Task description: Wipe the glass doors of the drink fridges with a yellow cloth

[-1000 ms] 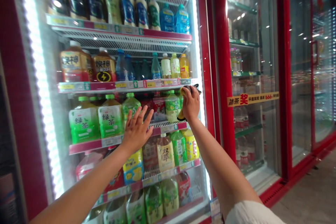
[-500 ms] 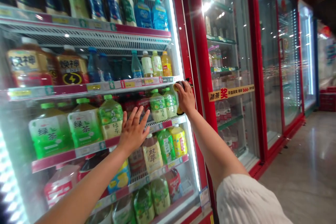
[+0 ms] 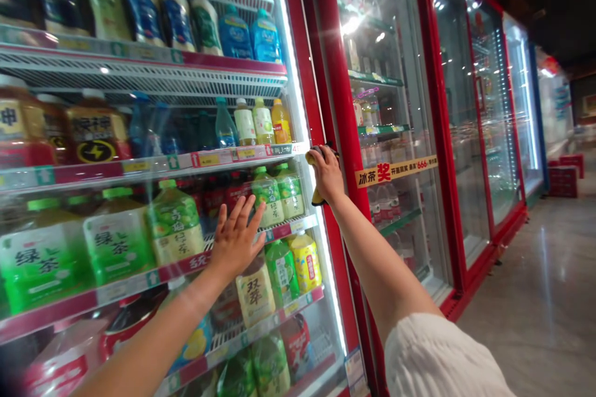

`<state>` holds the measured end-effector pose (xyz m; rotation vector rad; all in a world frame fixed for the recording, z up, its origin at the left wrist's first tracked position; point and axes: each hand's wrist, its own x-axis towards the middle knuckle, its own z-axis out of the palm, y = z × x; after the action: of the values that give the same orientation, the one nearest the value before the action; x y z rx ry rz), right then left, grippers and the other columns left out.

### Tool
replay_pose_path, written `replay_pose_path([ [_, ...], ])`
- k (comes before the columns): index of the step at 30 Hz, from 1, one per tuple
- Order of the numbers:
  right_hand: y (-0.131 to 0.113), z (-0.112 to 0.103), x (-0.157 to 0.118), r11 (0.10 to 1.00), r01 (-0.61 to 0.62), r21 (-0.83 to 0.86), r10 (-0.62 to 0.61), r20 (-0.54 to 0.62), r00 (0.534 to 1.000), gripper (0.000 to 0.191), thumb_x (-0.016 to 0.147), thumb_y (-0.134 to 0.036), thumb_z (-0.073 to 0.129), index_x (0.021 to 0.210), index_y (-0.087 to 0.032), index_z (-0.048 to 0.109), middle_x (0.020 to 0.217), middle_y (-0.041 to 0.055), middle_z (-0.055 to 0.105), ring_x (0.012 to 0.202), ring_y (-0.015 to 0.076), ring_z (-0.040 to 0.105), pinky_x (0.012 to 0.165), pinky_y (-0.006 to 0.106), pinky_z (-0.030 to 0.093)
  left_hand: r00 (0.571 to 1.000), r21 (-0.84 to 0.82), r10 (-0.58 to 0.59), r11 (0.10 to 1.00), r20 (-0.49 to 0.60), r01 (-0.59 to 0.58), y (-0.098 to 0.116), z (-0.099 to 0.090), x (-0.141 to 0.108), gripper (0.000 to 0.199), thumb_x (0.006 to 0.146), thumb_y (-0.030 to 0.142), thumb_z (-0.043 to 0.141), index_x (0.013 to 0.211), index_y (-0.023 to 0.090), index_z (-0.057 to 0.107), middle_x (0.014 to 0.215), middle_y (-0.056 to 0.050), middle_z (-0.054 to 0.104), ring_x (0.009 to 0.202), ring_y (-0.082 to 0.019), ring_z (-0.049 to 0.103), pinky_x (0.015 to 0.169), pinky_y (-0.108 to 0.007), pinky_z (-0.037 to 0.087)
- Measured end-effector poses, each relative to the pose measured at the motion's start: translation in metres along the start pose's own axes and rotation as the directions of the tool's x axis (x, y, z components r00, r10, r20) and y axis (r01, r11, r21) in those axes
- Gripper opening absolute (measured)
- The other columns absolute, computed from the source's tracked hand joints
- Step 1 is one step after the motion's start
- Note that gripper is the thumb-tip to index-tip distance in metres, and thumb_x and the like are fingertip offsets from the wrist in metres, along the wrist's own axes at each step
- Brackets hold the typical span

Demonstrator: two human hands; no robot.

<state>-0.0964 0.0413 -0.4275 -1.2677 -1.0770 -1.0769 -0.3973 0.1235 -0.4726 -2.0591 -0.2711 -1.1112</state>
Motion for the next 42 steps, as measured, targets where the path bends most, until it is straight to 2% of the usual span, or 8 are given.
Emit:
replay_pose_path([
  [6, 0.008, -0.001, -0.079, 0.999, 0.028, 0.028, -0.027, -0.028, 0.999, 0.038, 0.102, -0.026, 0.045, 0.133, -0.026, 0.065, 0.148, 0.0108, 0.055, 0.144, 0.0283, 0.046, 0.119, 0.054, 0.042, 1.0, 0.013, 0.003, 1.0, -0.01, -0.003, 0.001, -0.002, -0.003, 0.08, 0.095, 0.037, 0.064, 0.164, 0.026, 0.025, 0.167, -0.012, 0.036, 0.156, -0.031, 0.031, 0.132, -0.057, 0.008],
  [15, -0.036, 0.021, 0.031, 0.997, -0.062, 0.047, 0.067, -0.11, 0.992, 0.039, 0.101, -0.026, 0.048, 0.138, -0.025, 0.061, 0.151, 0.0122, 0.052, 0.147, 0.0279, 0.041, 0.124, 0.052, 0.036, 0.999, 0.028, -0.031, 0.999, -0.034, 0.032, -0.015, -0.015, 0.007, 0.076, 0.094, 0.037, 0.065, 0.162, 0.023, 0.033, 0.167, -0.015, 0.035, 0.156, -0.032, 0.03, 0.131, -0.057, 0.011],
  [20, -0.045, 0.012, -0.023, 0.971, 0.219, 0.094, -0.226, 0.078, 0.971, 0.037, 0.102, -0.027, 0.051, 0.137, -0.032, 0.064, 0.154, 0.0058, 0.052, 0.151, 0.0253, 0.037, 0.125, 0.046, 0.036, 0.998, 0.041, -0.044, 0.998, -0.043, 0.046, -0.025, -0.021, -0.006, 0.074, 0.095, 0.04, 0.065, 0.161, 0.022, 0.036, 0.166, -0.016, 0.037, 0.156, -0.033, 0.031, 0.131, -0.057, 0.013],
  [26, -0.021, 0.009, -0.003, 0.996, -0.025, 0.083, 0.035, -0.122, 0.992, 0.037, 0.102, -0.025, 0.045, 0.133, -0.02, 0.065, 0.145, 0.0161, 0.056, 0.141, 0.0318, 0.048, 0.119, 0.057, 0.04, 0.998, 0.066, -0.037, 0.997, -0.054, 0.04, -0.047, -0.041, -0.024, 0.078, 0.094, 0.04, 0.066, 0.162, 0.024, 0.032, 0.166, -0.015, 0.038, 0.156, -0.032, 0.031, 0.131, -0.055, 0.015],
  [31, -0.108, 0.037, 0.062, 0.991, 0.048, 0.122, -0.036, -0.102, 0.994, 0.037, 0.102, -0.027, 0.05, 0.136, -0.024, 0.063, 0.149, 0.011, 0.054, 0.146, 0.0278, 0.04, 0.124, 0.05, 0.035, 0.996, 0.087, -0.059, 0.994, -0.065, 0.064, -0.053, -0.05, -0.026, 0.078, 0.096, 0.041, 0.064, 0.163, 0.022, 0.029, 0.167, -0.017, 0.034, 0.156, -0.033, 0.03, 0.13, -0.057, 0.016],
  [34, -0.155, 0.042, 0.037, 0.961, 0.244, 0.134, -0.247, 0.004, 0.969, 0.037, 0.104, -0.03, 0.049, 0.138, -0.028, 0.064, 0.154, 0.0072, 0.052, 0.152, 0.0251, 0.034, 0.126, 0.045, 0.033, 0.997, 0.086, -0.074, 0.993, -0.029, 0.076, -0.053, -0.052, -0.031, 0.074, 0.093, 0.038, 0.066, 0.159, 0.02, 0.039, 0.168, -0.018, 0.033, 0.156, -0.034, 0.029, 0.13, -0.058, 0.015],
  [38, -0.145, 0.028, -0.02, 0.894, 0.426, 0.14, -0.441, 0.109, 0.891, 0.032, 0.103, -0.027, 0.053, 0.129, -0.034, 0.07, 0.151, 0.0035, 0.057, 0.149, 0.0236, 0.041, 0.123, 0.044, 0.038, 0.996, 0.095, -0.086, 0.992, 0.0, 0.086, -0.062, -0.061, -0.044, 0.072, 0.094, 0.037, 0.064, 0.16, 0.022, 0.039, 0.167, -0.016, 0.036, 0.156, -0.034, 0.031, 0.131, -0.057, 0.016],
  [42, -0.12, 0.028, -0.018, 0.98, 0.164, 0.111, -0.156, -0.077, 0.985, 0.034, 0.101, -0.022, 0.052, 0.128, -0.026, 0.071, 0.143, 0.0111, 0.06, 0.142, 0.0278, 0.047, 0.119, 0.049, 0.042, 0.997, 0.117, -0.072, 0.991, -0.007, 0.072, -0.082, -0.074, -0.054, 0.08, 0.097, 0.04, 0.061, 0.165, 0.027, 0.022, 0.167, -0.014, 0.035, 0.157, -0.032, 0.029, 0.13, -0.058, 0.016],
])
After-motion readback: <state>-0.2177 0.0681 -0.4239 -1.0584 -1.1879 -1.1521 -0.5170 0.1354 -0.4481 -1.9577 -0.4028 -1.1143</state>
